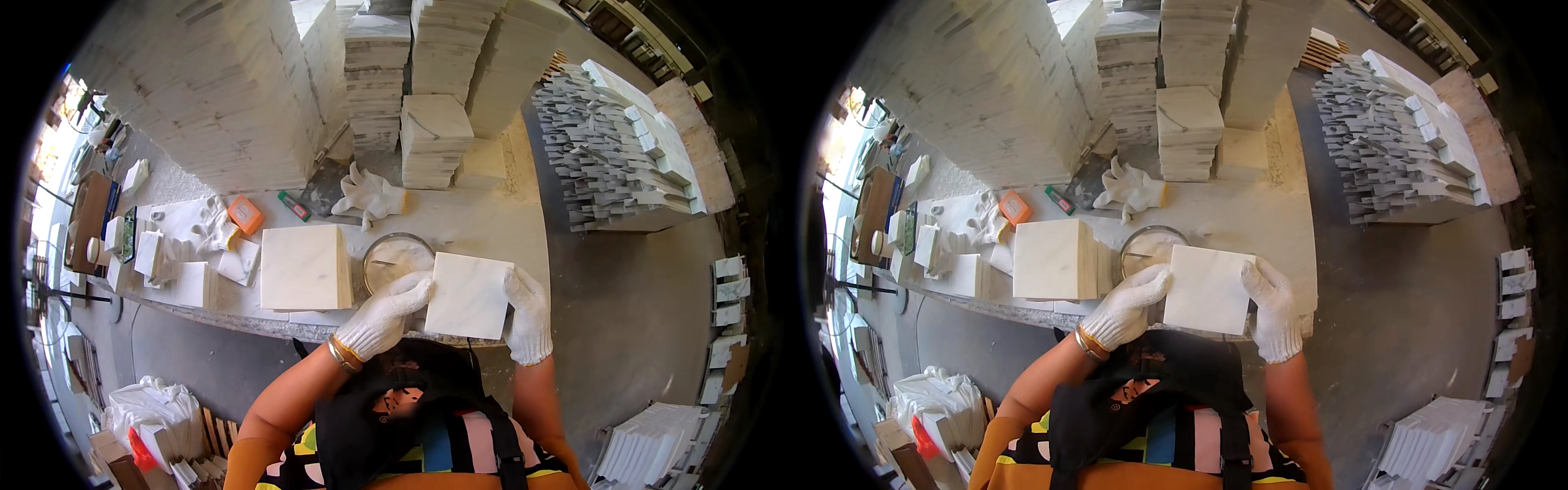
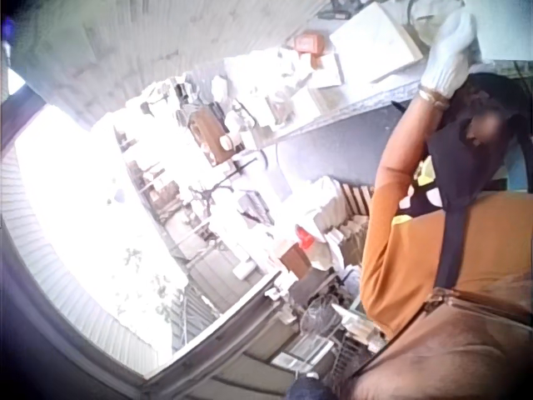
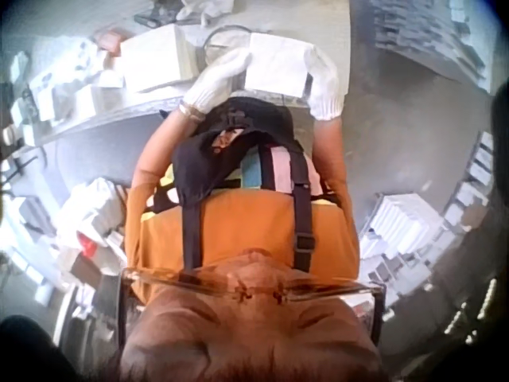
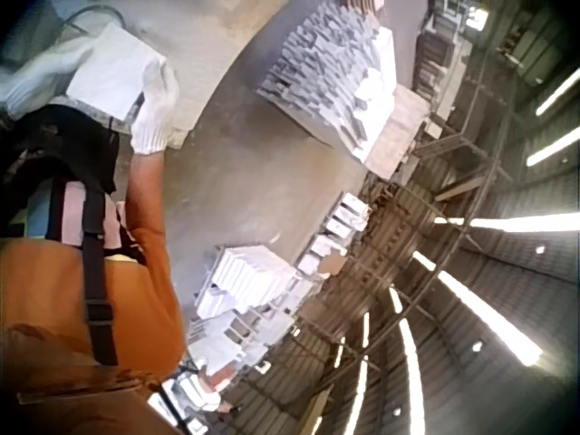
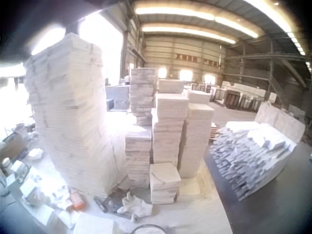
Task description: The person repeatedly picks up small white rectangular blocks, rubs their edges with a green abrasive block, and uses a metal putty knife to scrape and smooth the surfaces. Finished blocks are stacked on the workbench.
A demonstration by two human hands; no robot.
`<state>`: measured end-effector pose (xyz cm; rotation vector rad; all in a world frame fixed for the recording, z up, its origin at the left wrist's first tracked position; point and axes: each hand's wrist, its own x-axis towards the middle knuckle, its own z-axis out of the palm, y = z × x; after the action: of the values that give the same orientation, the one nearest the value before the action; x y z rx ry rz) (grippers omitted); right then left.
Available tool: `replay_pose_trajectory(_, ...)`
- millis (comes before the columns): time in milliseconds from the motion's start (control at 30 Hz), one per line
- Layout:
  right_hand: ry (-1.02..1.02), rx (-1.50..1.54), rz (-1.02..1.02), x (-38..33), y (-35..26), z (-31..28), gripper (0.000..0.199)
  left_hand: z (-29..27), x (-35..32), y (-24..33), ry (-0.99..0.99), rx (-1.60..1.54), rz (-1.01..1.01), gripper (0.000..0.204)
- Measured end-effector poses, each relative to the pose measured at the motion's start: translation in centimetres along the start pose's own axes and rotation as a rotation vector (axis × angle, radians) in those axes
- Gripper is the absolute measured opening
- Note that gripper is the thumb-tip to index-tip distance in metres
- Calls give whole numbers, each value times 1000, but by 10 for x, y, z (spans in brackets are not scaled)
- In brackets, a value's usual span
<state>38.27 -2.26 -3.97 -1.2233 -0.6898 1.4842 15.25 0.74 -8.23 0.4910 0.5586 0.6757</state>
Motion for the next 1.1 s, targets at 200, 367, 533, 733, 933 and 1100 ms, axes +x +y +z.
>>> replay_pose_trajectory(200, 15, 16, -24, 0, 5, 7, 49, -8, -1, -6, 28, -64, 20, 56)
replay_pose_trajectory(367, 17, 30, -42, 2, 10, 8, 43, -8, -2, -8, 69, -85, 28, 56)
replay_pose_trajectory(533, 65, -60, -22, 0, 10, 13, 40, -1, -12, -6, -4, 93, 101, 70)
replay_pose_trajectory(733, -40, 109, -8, -2, 29, -1, 41, -3, -9, -2, 147, 119, 234, 77)
replay_pose_trajectory(933, -118, 193, 119, -11, 40, 9, 40, 9, -22, -8, 150, -31, 191, 66)
replay_pose_trajectory(1100, 54, -437, -117, -10, 6, 12, 50, 11, -26, 3, 138, 271, 134, 52)
